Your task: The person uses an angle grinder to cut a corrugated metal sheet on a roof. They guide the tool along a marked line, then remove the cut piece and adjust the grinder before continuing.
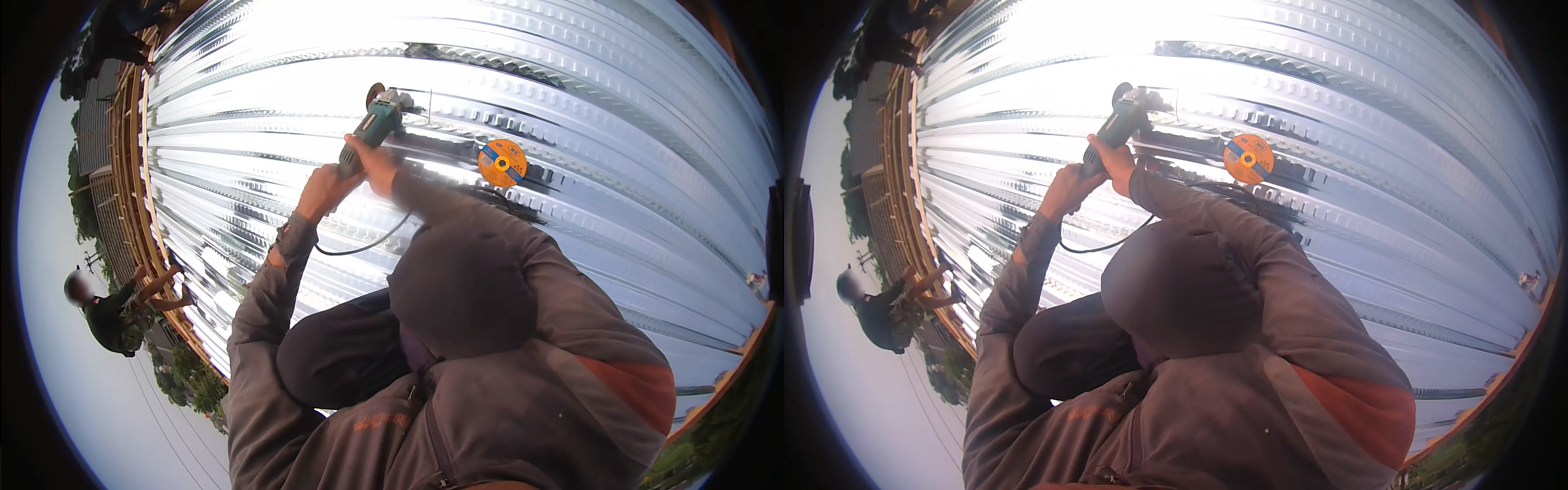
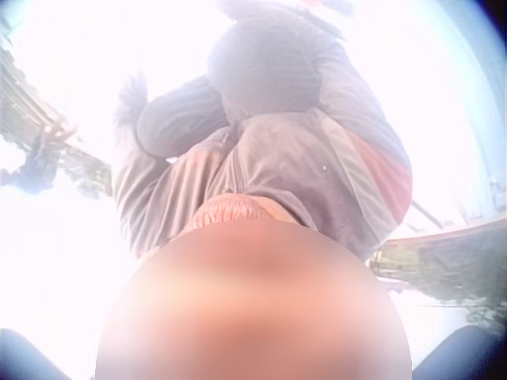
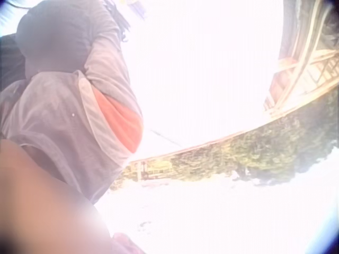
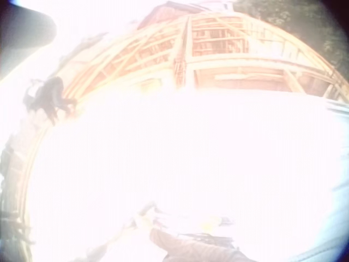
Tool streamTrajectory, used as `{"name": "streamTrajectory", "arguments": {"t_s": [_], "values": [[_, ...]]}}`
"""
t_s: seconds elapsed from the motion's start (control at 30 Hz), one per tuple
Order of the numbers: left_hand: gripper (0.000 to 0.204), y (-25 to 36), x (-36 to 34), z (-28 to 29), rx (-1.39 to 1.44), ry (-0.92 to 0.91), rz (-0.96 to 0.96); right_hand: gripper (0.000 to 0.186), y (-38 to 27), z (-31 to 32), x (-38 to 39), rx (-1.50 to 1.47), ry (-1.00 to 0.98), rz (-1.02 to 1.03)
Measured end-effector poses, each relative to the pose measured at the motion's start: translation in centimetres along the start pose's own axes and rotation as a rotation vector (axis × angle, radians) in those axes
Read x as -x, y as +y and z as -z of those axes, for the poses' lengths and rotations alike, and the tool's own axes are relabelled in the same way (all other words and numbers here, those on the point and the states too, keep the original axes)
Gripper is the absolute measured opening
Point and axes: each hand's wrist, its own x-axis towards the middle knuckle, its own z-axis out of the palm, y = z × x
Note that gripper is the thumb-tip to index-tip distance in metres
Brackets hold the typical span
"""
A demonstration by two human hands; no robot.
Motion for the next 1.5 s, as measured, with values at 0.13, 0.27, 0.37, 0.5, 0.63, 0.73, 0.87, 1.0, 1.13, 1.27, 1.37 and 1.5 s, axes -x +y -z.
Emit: {"name": "streamTrajectory", "arguments": {"t_s": [0.13,0.27,0.37,0.5,0.63,0.73,0.87,1.0,1.13,1.27,1.37,1.5], "values": [[0.05,0.0,-0.8,-0.1,0.029,-0.048,0.042,0.061,-0.1,0.2,-0.8,-0.026,0.008,-0.017],[0.049,-0.3,-1.3,0.1,-0.077,-0.055,-0.164,0.065,-0.1,0.3,-1.3,-0.054,0.027,0.007],[0.05,0.1,-1.2,0.2,0.092,-0.123,-0.037,0.065,0.0,0.3,-1.3,-0.066,0.052,0.035],[0.052,1.3,-0.8,0.7,0.081,-0.098,0.095,0.062,-0.3,0.3,-1.3,-0.073,0.039,-0.001],[0.054,1.9,-0.6,1.1,0.068,-0.142,0.003,0.061,-0.5,0.4,-1.6,-0.061,0.063,-0.027],[0.055,1.7,-0.8,1.2,0.057,-0.155,-0.032,0.069,-0.5,0.4,-1.7,-0.077,0.092,-0.032],[0.059,1.5,-1.2,1.4,-0.029,-0.161,-0.051,0.07,-0.9,0.1,-1.4,-0.104,0.085,-0.043],[0.062,2.3,-1.6,2.3,-0.043,-0.206,-0.022,0.07,-1.9,-0.3,-0.9,-0.097,0.126,-0.076],[0.062,3.4,-2.0,3.6,-0.003,-0.246,0.163,0.067,-2.7,-1.1,-0.9,-0.155,0.135,-0.066],[0.06,3.9,-1.9,4.1,-0.009,-0.253,0.154,0.066,-2.9,-1.2,-0.9,-0.173,0.13,-0.066],[0.058,3.8,-1.7,3.6,0.005,-0.244,0.142,0.065,-2.8,-1.0,-0.8,-0.16,0.125,-0.069],[0.056,3.4,-1.5,2.8,0.009,-0.199,0.151,0.066,-2.3,-0.8,-0.8,-0.127,0.152,-0.072]]}}
